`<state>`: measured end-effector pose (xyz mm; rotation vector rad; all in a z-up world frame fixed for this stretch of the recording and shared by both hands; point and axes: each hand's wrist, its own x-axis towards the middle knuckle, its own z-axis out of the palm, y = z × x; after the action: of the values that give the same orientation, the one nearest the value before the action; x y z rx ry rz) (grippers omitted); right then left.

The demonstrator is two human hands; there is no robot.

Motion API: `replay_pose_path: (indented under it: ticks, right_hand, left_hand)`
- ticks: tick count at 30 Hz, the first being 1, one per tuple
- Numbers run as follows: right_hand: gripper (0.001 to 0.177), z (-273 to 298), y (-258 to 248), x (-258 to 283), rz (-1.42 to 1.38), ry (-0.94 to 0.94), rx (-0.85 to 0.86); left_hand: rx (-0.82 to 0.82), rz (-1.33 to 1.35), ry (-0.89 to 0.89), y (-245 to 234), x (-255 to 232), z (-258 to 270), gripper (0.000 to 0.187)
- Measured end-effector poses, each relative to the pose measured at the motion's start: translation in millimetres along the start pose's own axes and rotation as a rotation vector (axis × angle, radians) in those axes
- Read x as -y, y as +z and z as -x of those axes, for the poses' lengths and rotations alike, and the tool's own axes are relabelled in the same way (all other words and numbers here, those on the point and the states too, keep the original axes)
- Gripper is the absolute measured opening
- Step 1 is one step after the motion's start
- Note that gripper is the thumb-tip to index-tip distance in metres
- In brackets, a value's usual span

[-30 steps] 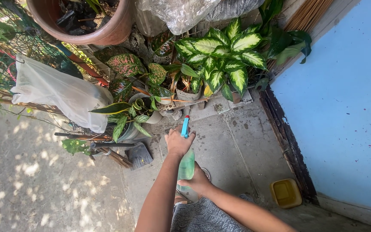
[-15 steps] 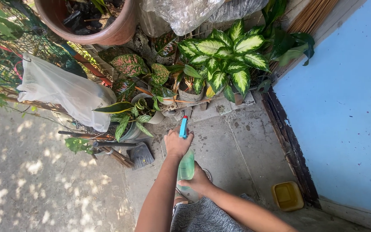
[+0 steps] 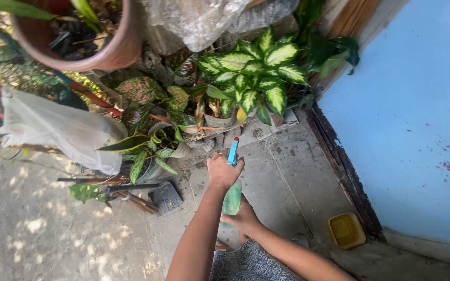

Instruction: Spray water on various potted plants using a hand-held spray bottle

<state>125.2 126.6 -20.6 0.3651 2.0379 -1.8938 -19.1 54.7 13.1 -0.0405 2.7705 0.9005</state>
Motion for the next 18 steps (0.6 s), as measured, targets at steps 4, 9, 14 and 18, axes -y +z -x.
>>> replay_pose_path:
  ticks: [4,9,14,18]
  right_hand:
    - [0.078,-12,-19,-20,0.056,0.01,-0.124]
    - [0.079,-17,-45,-21,0.006,-0.046,-0.113]
    - [0.08,-19,-54,-6,-0.004,-0.024,-0.127]
    - [0.083,-21,-62,-13,0.018,-0.006,-0.126]
  left_hand:
    - [0.027,-0.016,0.067,9,-23,-13,0.029]
    - [0.176,0.095,0.026,-27,-62,-10,0.038]
    - [0.136,0.005,0.035,13,-46,-36,0.035]
    - [0.245,0.072,0.029,-22,-78,-17,0.043]
